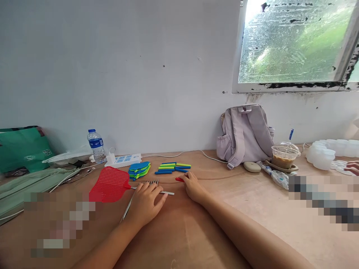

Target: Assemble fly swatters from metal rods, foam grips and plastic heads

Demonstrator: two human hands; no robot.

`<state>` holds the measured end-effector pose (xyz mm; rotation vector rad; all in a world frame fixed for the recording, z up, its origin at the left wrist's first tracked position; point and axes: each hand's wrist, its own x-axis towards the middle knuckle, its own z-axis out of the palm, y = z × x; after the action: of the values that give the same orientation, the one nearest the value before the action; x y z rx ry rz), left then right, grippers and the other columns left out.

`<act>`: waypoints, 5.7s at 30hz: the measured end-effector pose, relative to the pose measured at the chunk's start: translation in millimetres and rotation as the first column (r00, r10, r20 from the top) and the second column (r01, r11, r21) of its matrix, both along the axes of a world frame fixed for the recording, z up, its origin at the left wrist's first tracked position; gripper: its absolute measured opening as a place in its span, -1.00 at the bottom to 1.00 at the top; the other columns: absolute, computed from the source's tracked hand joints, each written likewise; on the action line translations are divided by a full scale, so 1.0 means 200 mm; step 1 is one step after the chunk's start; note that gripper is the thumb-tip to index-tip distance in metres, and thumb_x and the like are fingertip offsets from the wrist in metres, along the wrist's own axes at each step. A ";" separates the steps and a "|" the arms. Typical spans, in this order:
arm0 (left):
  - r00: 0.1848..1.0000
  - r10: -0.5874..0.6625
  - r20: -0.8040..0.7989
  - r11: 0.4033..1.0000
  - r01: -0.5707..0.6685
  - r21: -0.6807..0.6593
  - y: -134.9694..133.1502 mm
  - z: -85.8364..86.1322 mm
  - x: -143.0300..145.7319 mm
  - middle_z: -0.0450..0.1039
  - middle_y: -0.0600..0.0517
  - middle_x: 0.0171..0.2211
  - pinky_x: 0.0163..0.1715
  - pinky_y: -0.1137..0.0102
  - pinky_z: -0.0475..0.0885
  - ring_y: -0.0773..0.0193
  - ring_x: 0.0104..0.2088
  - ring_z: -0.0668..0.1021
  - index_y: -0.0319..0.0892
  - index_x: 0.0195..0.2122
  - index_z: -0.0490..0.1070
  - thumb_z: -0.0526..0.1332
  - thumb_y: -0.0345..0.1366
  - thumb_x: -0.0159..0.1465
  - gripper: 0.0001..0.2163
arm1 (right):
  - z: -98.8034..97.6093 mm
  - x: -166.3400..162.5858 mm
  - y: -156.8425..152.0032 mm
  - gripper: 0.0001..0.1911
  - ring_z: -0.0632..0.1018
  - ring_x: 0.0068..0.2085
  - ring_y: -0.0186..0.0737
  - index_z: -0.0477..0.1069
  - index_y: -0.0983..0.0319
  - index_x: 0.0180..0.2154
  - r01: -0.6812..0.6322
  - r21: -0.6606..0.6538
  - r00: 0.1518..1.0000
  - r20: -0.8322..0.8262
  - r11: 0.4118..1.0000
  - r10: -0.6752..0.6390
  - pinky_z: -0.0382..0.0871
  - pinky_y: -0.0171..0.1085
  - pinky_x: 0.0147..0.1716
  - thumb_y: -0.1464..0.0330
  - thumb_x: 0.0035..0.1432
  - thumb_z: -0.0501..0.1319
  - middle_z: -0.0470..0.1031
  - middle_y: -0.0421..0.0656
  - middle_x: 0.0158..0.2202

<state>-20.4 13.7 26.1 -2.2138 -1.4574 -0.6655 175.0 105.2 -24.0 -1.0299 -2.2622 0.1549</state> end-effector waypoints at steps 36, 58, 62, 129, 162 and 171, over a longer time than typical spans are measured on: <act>0.988 -0.040 0.148 0.999 0.042 -0.009 0.02 -0.01 -0.06 0.41 0.04 -0.45 -0.34 0.31 0.14 0.23 -0.39 0.37 -0.14 -0.46 0.33 0.01 -0.22 0.19 -0.81 | 0.06 0.07 -0.36 -0.82 0.43 -0.50 -0.34 0.17 0.19 -0.41 -0.124 -0.199 0.878 -0.479 0.972 0.014 0.30 -0.34 -0.49 0.24 0.12 0.10 0.40 -0.24 -0.52; 0.946 -0.272 0.174 0.959 0.281 -0.029 -0.12 0.00 0.12 0.37 -0.07 -0.17 -0.14 0.16 0.21 0.11 -0.20 0.41 -0.19 0.01 0.10 0.14 -0.33 -0.06 -0.46 | 0.04 0.01 -0.47 -0.93 0.37 -0.40 -0.33 0.13 0.19 -0.25 -0.130 -0.076 0.923 -0.373 0.989 0.093 0.29 -0.34 -0.41 0.35 0.21 -0.04 0.31 -0.17 -0.37; 0.978 -0.198 0.071 0.979 0.193 0.071 -0.05 0.02 0.06 0.34 -0.09 -0.10 -0.03 0.13 0.20 0.07 -0.03 0.34 -0.19 -0.07 0.20 0.07 -0.44 -0.01 -0.59 | 0.05 0.01 -0.42 -0.92 0.38 -0.37 -0.30 0.14 0.20 -0.27 -0.086 -0.099 0.917 -0.396 0.991 0.040 0.29 -0.31 -0.37 0.33 0.20 -0.03 0.33 -0.16 -0.36; 0.986 0.091 -0.141 0.967 -0.121 -0.223 -0.01 0.11 -0.06 0.45 0.01 -0.61 -0.47 0.38 0.20 0.23 -0.53 0.45 -0.17 -0.65 0.35 -0.01 -0.29 0.19 -0.69 | 0.24 0.15 -0.40 -0.80 0.54 -0.43 -0.30 0.45 0.26 -0.32 -0.659 -0.369 0.647 -0.722 0.656 0.245 0.44 -0.27 -0.38 0.28 0.00 0.25 0.52 -0.16 -0.48; 0.954 -0.247 -0.169 0.909 0.288 0.301 -0.01 0.14 -0.19 0.29 -0.06 0.05 0.12 0.17 0.07 0.20 0.14 0.20 -0.17 -0.08 0.22 -0.02 -0.50 0.15 -0.70 | 0.12 0.12 -0.31 -0.72 0.35 -0.47 -0.28 0.18 0.19 -0.29 0.083 -0.132 0.976 -0.190 0.988 -0.107 0.16 -0.35 -0.48 0.21 0.25 -0.19 0.31 -0.22 -0.49; 0.966 0.179 0.184 0.981 -0.191 0.045 0.16 0.05 -0.46 0.39 -0.04 -0.25 -0.21 0.28 0.31 0.15 -0.19 0.45 -0.16 -0.33 0.28 -0.01 -0.38 0.11 -0.85 | 0.02 0.63 -0.02 -0.59 0.41 -0.23 -0.16 0.32 0.27 -0.34 0.570 -0.060 0.816 -0.073 0.820 -0.573 0.25 -0.24 -0.24 0.32 0.24 -0.26 0.38 -0.03 -0.33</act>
<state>-111.6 45.1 35.8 -1.9822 -1.6825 -0.8518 300.8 101.5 -19.0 -1.6409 -1.7784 -0.0191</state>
